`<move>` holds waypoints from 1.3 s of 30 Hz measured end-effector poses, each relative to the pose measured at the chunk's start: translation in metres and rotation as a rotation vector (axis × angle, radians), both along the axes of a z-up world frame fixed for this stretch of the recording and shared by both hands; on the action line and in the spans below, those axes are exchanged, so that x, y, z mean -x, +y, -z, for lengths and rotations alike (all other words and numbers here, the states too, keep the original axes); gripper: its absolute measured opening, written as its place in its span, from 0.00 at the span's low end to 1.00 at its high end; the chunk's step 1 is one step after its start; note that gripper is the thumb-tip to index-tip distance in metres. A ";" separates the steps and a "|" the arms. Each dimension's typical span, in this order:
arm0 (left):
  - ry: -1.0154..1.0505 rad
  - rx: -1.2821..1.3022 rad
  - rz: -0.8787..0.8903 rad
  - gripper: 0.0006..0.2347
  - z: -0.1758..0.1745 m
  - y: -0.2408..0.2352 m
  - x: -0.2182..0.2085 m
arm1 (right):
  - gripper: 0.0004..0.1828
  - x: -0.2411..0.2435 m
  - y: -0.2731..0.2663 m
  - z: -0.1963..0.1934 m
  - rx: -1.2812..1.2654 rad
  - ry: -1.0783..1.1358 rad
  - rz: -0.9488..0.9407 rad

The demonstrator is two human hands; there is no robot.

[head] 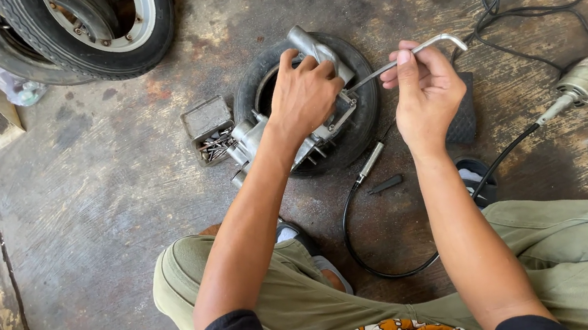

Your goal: Disassembling a motorcycle engine casing by removing bolts with an allen wrench

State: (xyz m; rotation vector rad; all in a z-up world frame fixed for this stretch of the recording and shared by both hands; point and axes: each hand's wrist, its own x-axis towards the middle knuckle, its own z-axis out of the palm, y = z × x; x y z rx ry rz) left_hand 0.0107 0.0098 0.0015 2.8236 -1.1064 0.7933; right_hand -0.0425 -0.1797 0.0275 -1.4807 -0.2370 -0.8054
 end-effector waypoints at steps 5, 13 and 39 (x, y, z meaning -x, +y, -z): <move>-0.015 0.018 0.019 0.03 -0.003 0.002 0.001 | 0.10 0.002 -0.002 0.000 -0.013 0.014 0.005; -0.011 0.141 -0.068 0.07 -0.045 0.006 0.044 | 0.10 0.008 -0.008 -0.002 -0.058 0.035 0.015; 1.099 0.963 -0.774 0.09 0.155 -0.051 0.159 | 0.06 0.020 -0.064 0.043 0.103 0.418 -0.213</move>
